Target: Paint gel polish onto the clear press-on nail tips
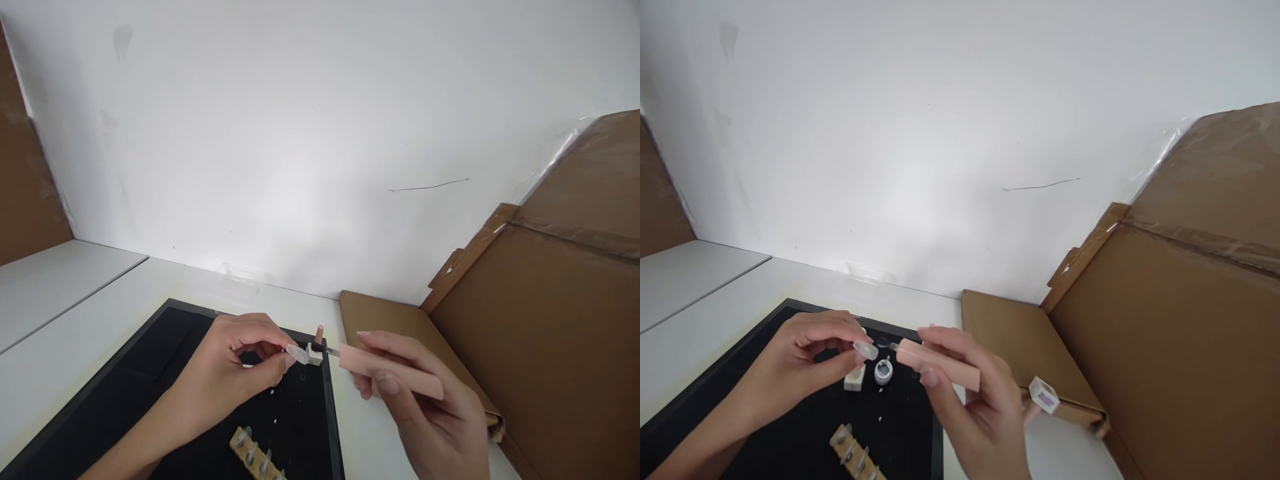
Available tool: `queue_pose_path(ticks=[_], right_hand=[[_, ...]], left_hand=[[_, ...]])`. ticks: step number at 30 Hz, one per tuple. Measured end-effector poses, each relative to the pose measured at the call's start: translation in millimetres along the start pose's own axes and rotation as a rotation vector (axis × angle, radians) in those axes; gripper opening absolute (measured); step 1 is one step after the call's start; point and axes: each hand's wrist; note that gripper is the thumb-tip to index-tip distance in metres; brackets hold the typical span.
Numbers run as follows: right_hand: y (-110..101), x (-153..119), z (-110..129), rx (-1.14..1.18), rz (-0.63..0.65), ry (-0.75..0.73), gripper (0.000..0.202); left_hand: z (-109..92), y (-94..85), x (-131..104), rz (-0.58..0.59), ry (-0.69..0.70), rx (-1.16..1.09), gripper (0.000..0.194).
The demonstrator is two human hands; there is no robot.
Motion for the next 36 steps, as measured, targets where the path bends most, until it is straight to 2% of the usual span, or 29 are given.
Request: queue_pose_path(ticks=[2,5,9,12,20,25,36], right_hand=[[-0.8,0.3,-0.7,0.045,0.022,-0.020,0.021],[0.8,5.1,4.5,0.105,0.152,-0.110,0.019],[2.8,8.5,11.2,0.127,0.286,-0.176,0.037],[2.6,6.2,11.7,0.097,0.332,-0.198,0.046],[5.2,5.3,12.8,-0.071,0.321,-0.291,0.043],[8.7,3.9,12.3,-0.137,0.277,-0.298,0.034],[8.2,3.7,9.3,-0.158,0.261,-0.334,0.035]], left_hand=[[0.9,-0.3,0.3,0.011,-0.005,-0.019,0.010],[2.2,-0.7,0.8,0.025,-0.014,-0.046,0.009],[2.9,-1.6,0.0,0.026,-0.047,-0.065,0.007],[2.7,-1.8,-0.9,0.024,-0.062,-0.047,0.008],[0.8,-0.9,2.0,-0.009,-0.021,0.041,0.009],[-1.6,-0.9,2.0,-0.028,0.009,0.115,0.010],[3.2,-0.2,2.8,-0.066,0.216,0.349,0.011]])
Point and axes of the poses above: each hand's wrist, its own x-axis towards the middle knuckle, its own y-axis out of the palm, z = x × y, and after that the axes turned 6 degrees about -x, right-handed
